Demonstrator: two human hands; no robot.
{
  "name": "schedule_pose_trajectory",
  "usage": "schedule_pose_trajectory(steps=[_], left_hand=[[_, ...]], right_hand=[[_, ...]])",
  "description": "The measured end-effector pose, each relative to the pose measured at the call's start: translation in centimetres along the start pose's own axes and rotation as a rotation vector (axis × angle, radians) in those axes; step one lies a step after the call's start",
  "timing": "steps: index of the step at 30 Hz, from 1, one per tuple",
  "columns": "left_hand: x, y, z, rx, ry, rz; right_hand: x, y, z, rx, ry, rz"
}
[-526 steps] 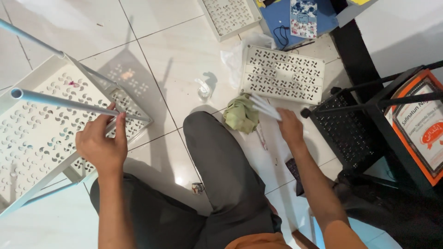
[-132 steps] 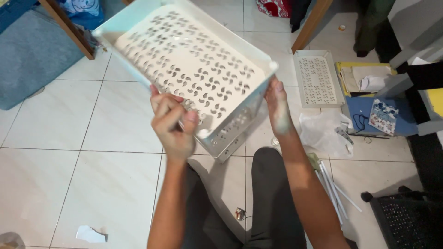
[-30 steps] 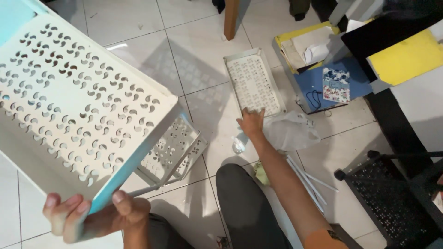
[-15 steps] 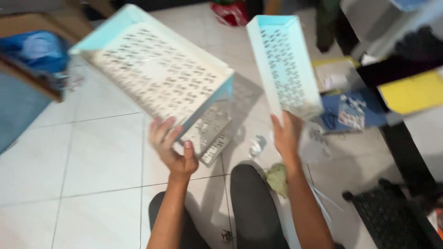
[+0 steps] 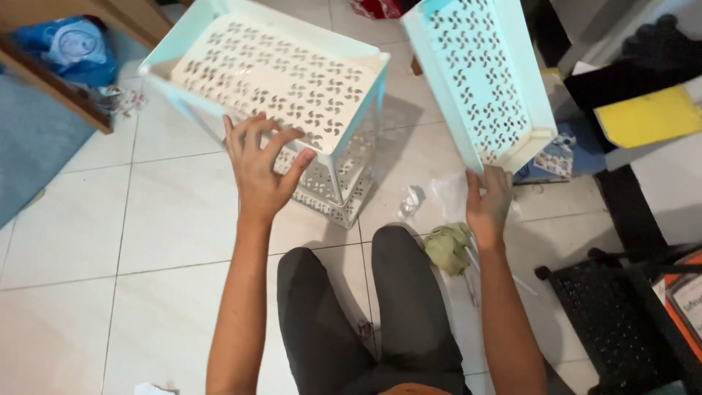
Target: The person cleans white perforated plastic trays with a spray bottle and cloth, then inserts white cylindrical rods into the tray corners and stacks the trays to form a multi-tier unit.
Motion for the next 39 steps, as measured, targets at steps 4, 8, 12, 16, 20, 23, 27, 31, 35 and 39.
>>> schedule_pose_trajectory(steps=[4,8,12,16,20,23,27,31,35,39], left_hand=[[-1.6,-0.5,-0.5,-0.078,-0.049,0.011],[-3.2,-0.4,-0.7,-0.088,-0.133,0.073],[-3.4,0.0,-0.2,-0.063,-0.146,0.095],[-0.1,2.7,2.6,-0.14,-0.169,0.116],[6.9,7.4,6.0,-0.515,-0.151,0.513],[12.9,9.7,6.1,-0.464,0.212,0.755],[15.3,11.6,4.6,-0.435,0.321,0.728],[14.0,12.1,4.5,-0.555,0.49,0.62],[12.3,12.1,5.0,-0.562,0.497,0.643],[11.3,13.3,4.1,-0.586,0.56,0.64]], right_hand=[[-6.3,-0.7,-4.5,-0.131,0.185,0.067],[-11.7,0.9,-10.1,0.038,0.345,-0.028],[-14.9,1.7,-14.9,0.232,0.514,-0.081],[-15.7,1.8,-16.9,0.341,0.547,-0.175],[-13.1,0.6,-15.7,0.378,0.567,-0.216],[-6.1,-1.5,-13.1,0.151,0.205,-0.121],[6.4,-1.7,-10.3,0.322,-0.52,-0.097],[14.6,2.0,-9.1,0.452,-0.66,0.02],[16.8,2.6,-10.7,0.373,-0.768,-0.129],[15.2,3.2,-12.2,0.229,-0.752,-0.022]])
Point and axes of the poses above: each hand's wrist, its own y-axis away from the middle knuckle, its own z-axis out of the back of the hand, x = y × z, the point moved 2 cm from there along -y, towards the middle knuckle, and after that the axes turned 10 degrees about -z, right-handed, at the moved point
